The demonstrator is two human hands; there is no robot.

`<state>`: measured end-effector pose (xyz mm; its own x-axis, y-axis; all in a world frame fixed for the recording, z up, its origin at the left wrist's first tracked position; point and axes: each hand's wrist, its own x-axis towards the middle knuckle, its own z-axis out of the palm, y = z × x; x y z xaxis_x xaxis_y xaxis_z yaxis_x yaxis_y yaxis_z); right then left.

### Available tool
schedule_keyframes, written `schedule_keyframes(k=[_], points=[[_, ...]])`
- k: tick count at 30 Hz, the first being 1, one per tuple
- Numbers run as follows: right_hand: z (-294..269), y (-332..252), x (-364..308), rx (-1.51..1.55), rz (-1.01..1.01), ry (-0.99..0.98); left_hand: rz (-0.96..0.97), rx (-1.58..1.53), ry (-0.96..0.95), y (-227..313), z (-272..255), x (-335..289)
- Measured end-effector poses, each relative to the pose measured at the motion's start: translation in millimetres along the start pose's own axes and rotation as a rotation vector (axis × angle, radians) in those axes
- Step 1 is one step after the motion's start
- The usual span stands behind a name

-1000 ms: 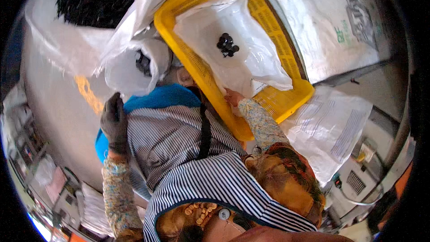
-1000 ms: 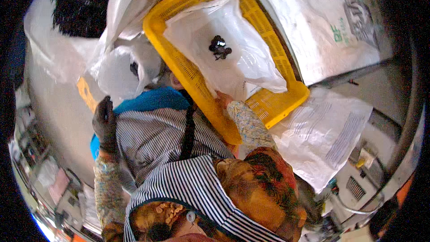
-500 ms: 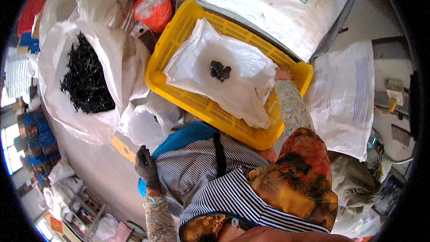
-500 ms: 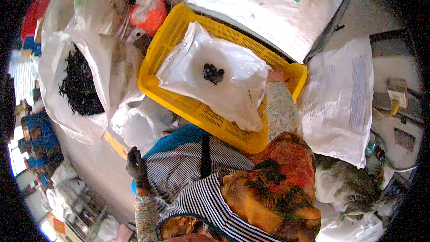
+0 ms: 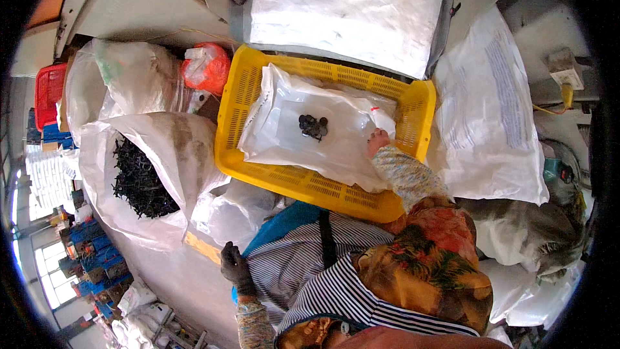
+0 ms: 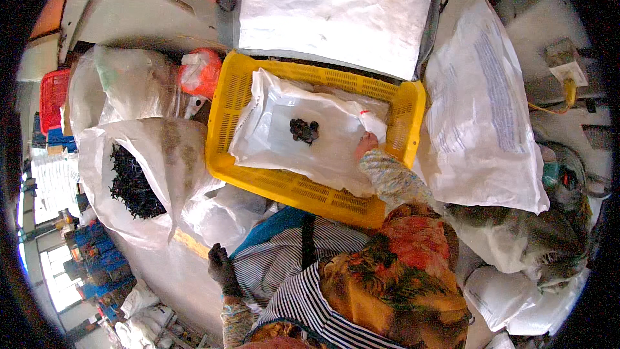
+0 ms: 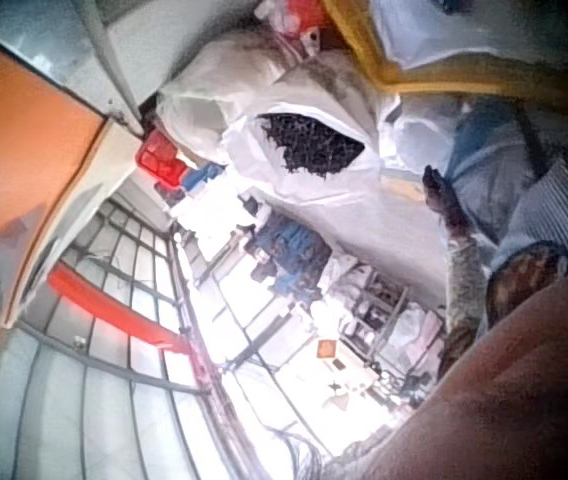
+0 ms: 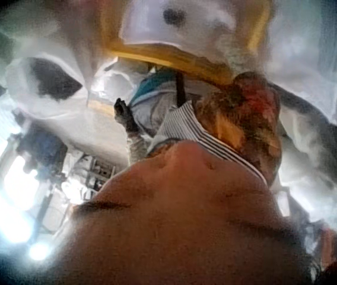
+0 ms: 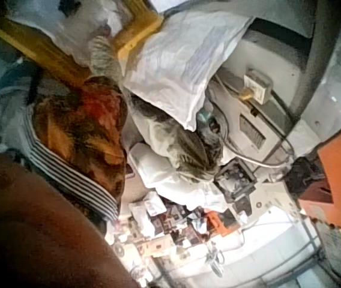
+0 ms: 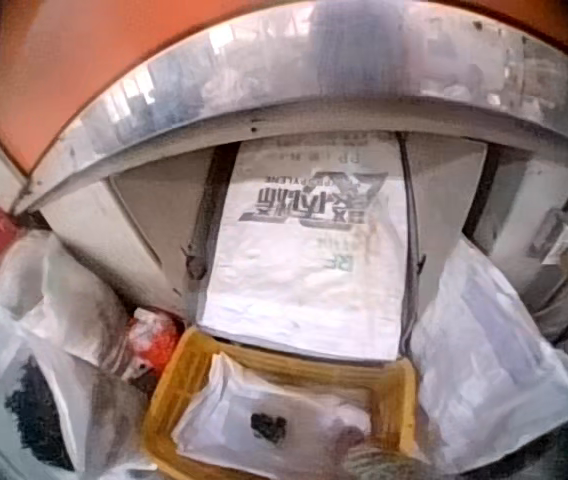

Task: The person walks to a workstation and sorts small black fasteners by hand from a large white sack into a yellow basket. They repeatedly scoop fasteners, separate them, and place them into the basket.

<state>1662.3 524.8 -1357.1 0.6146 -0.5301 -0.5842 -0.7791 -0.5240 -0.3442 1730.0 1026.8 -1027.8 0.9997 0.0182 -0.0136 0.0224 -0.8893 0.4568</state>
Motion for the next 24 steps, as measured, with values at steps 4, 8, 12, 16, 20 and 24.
schedule_keyframes(k=[4, 8, 12, 16, 20, 24], points=[[-42.9, -9.1, 42.7, -0.013, 0.023, 0.124, 0.02, -0.089, 0.009, -28.3, 4.2, 0.4], [-68.0, -14.6, 63.4, -0.047, 0.018, 0.109, -0.051, -0.083, 0.004, -15.6, 0.6, -9.9], [-53.4, -22.0, 59.6, -0.091, 0.029, 0.074, -0.126, -0.131, 0.004, 1.7, -0.2, -5.3], [-38.6, -27.2, 64.3, -0.148, 0.003, 0.048, -0.019, -0.061, 0.002, 15.3, -6.3, -4.5], [-86.7, 4.4, 80.2, -0.137, -0.004, -0.047, -0.04, -0.043, -0.004, 12.4, -7.1, -2.8], [-114.9, -26.2, 78.4, -0.106, -0.034, -0.18, -0.058, 0.005, -0.031, 24.5, -10.1, 1.6]])
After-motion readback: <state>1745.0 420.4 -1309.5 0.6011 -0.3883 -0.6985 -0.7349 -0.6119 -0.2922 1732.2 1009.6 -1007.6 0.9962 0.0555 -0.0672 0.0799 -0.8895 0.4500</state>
